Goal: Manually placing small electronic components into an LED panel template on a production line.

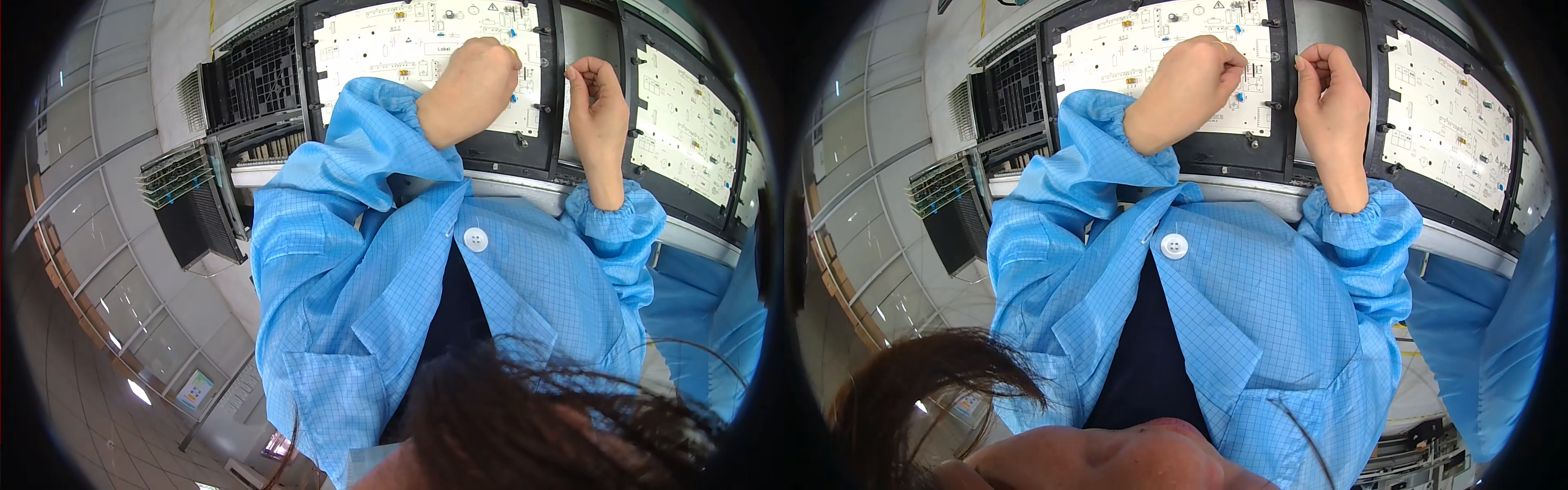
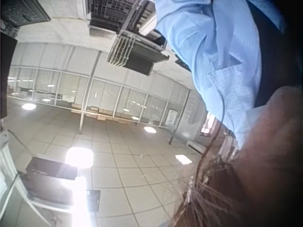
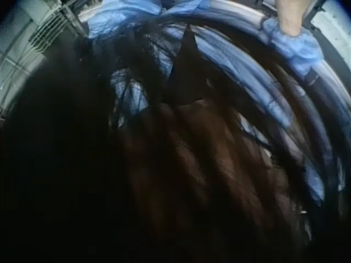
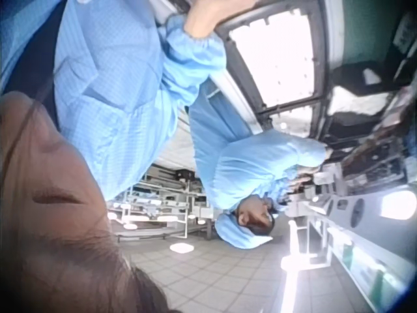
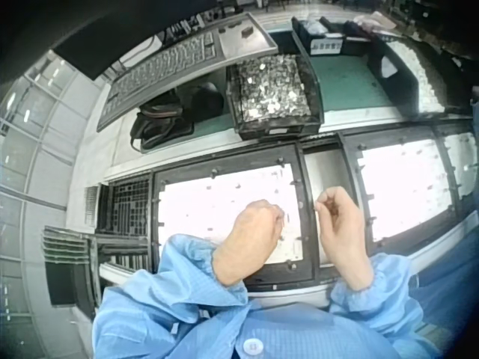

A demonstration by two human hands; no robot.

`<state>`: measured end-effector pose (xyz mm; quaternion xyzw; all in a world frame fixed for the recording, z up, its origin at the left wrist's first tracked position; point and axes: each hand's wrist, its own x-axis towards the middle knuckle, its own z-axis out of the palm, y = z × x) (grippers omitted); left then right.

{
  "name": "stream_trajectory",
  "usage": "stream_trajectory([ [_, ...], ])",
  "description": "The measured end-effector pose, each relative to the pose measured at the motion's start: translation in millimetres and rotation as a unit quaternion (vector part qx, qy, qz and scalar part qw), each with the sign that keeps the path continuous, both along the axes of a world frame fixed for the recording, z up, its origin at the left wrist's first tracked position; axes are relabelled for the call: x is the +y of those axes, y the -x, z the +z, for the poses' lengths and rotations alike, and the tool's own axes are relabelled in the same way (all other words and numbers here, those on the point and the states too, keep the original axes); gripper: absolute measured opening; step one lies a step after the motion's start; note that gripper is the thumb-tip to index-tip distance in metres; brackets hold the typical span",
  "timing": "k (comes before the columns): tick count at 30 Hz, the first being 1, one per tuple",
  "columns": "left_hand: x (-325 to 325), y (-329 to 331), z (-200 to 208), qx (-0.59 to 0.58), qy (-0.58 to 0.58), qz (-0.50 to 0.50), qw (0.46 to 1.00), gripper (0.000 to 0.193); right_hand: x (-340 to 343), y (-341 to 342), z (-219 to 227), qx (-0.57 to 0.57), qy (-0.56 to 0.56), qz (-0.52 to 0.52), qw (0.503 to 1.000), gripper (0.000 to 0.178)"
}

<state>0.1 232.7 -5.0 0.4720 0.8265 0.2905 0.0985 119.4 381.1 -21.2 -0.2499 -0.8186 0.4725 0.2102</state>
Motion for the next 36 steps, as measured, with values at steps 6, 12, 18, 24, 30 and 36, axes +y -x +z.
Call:
stream_trajectory([
  [6,3,6,14,0.010,-0.008,-0.020,1.000,0.018,-7,2,11,-0.027,0.041,0.015,0.999,0.014],
  [12,-30,52,33,-0.002,0.031,-0.019,0.999,0.009,-12,15,24,-0.152,-0.015,0.083,0.985,0.016],
  [18,-41,52,7,0.031,0.015,-0.025,0.999,0.010,-17,29,24,-0.150,-0.046,0.102,0.982,0.015],
  [24,-42,49,-2,0.121,0.011,-0.059,0.991,0.016,-15,38,23,-0.185,-0.072,0.101,0.975,0.016],
  [30,-45,47,5,0.073,0.041,-0.032,0.996,0.019,-18,45,20,-0.189,-0.137,0.105,0.967,0.017],
  [36,-62,49,31,0.118,-0.157,0.008,0.980,0.014,-36,46,28,-0.184,-0.297,0.120,0.929,0.010],
])
